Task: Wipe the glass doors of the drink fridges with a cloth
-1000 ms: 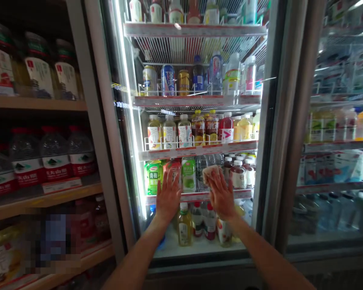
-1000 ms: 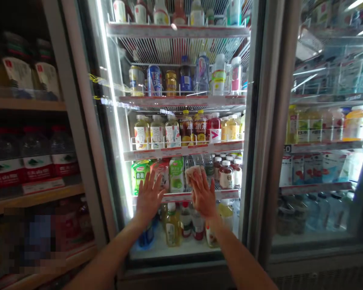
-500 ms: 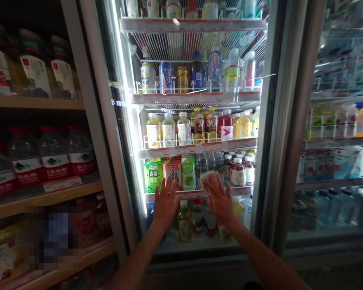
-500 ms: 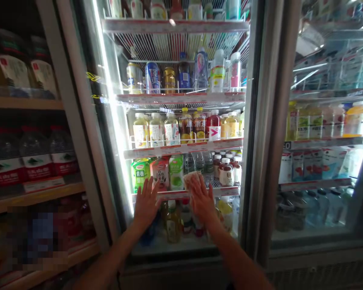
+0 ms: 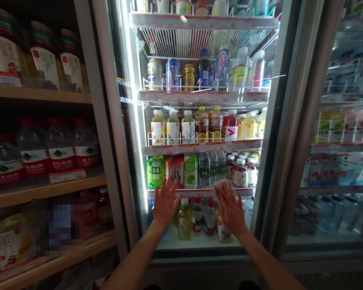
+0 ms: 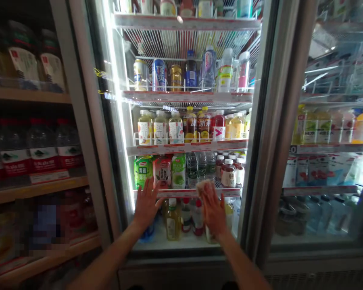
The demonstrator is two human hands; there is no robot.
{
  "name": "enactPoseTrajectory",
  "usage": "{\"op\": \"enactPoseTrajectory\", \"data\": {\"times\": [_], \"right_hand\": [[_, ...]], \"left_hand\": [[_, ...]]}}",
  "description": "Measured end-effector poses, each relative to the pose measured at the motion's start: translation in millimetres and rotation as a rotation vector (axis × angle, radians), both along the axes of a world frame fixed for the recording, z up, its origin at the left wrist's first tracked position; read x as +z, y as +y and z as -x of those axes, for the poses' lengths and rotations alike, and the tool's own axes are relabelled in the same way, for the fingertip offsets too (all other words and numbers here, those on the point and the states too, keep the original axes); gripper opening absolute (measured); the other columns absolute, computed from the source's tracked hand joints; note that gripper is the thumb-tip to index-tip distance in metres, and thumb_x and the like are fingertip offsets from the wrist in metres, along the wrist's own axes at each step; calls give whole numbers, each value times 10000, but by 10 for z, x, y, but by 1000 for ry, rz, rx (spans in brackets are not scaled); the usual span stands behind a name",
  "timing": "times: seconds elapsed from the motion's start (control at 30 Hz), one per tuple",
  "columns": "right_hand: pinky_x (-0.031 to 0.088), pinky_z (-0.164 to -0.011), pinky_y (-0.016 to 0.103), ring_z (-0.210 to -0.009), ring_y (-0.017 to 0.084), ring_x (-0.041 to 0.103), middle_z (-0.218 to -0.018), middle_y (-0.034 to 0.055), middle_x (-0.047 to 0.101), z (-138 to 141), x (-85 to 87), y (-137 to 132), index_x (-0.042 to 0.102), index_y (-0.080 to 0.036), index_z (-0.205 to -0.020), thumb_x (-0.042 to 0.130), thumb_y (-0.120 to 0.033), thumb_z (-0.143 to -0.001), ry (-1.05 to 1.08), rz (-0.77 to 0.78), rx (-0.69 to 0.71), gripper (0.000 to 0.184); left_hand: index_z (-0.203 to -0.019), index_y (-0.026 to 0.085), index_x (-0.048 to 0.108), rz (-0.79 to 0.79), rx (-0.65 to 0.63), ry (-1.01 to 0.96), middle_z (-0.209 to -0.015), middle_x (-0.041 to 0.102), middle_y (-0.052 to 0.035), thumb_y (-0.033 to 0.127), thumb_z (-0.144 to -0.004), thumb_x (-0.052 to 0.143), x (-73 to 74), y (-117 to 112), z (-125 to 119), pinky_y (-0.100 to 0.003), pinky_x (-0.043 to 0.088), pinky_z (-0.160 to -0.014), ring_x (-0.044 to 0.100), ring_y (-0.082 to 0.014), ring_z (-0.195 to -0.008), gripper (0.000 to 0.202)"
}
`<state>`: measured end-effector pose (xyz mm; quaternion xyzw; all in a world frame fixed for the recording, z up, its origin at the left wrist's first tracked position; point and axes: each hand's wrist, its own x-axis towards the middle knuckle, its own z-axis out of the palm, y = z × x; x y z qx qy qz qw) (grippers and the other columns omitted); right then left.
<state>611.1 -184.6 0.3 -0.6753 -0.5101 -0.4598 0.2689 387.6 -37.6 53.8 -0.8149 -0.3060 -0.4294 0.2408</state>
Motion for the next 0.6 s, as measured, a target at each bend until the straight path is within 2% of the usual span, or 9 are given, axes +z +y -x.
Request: {"op": "enactPoseTrajectory", "data": {"times": [0.1,0.17,0.23,0.37,0.43,0.53,0.6], "right_hand": [[262,-1024,568,-1312,326,340,-1483,152,257,-485,-26,-224,247,-208,-1442,392,-229,-848,175,-241,-202,612],[322,-974,577,-1319,366,311,-1493,196,195,-576,-15,-253,244,-142,-1440,396,-263,-845,264,-332,-244,626],[342,-972,556,-1348,358,252,-1506,190,148,-389,-5,-156,210,-129,-1447,384,-254,-847,242,-291,-157,637],[243,-1072,498,-1391,278,170,-1503,88,234,226,48,126,206,-218,-1451,393,-170,-831,21,34,101,650],[205,-1090,484,-1383,253,205,-1486,71,281,271,150,161,203,-245,-1450,394,-150,-832,-28,56,126,654],[243,-1050,516,-1348,272,289,-1505,106,217,-5,394,124,194,-262,-1449,391,-195,-862,81,-212,-18,623],[291,-1008,528,-1346,308,281,-1518,139,148,-134,535,139,221,-231,-1444,402,-232,-863,188,-374,-102,609]], "left_hand": [[-1342,235,423,17,0,-9,-1449,343,-96,310,-847,519,-45,14,8,-504,281,-1077,272,-274,-1359,509],[-1348,223,414,32,-6,-13,-1458,322,-106,305,-848,517,-71,18,-7,-514,266,-1084,246,-278,-1367,517],[-1355,214,404,41,-13,-21,-1463,307,-115,308,-849,517,-86,15,-24,-522,251,-1089,218,-278,-1376,527],[-1361,219,393,32,-32,-13,-1465,310,-111,304,-851,519,-63,16,16,-513,243,-1098,186,-264,-1386,532],[-1363,210,388,29,-13,-42,-1473,292,-121,305,-851,521,-27,46,90,-519,245,-1094,159,-274,-1391,537],[-1371,186,371,52,66,-160,-1486,246,-158,326,-856,516,24,129,228,-553,250,-1076,125,-302,-1394,554],[-1372,180,367,72,79,-179,-1487,233,-173,328,-856,519,40,182,294,-558,260,-1068,124,-309,-1394,558]]}}
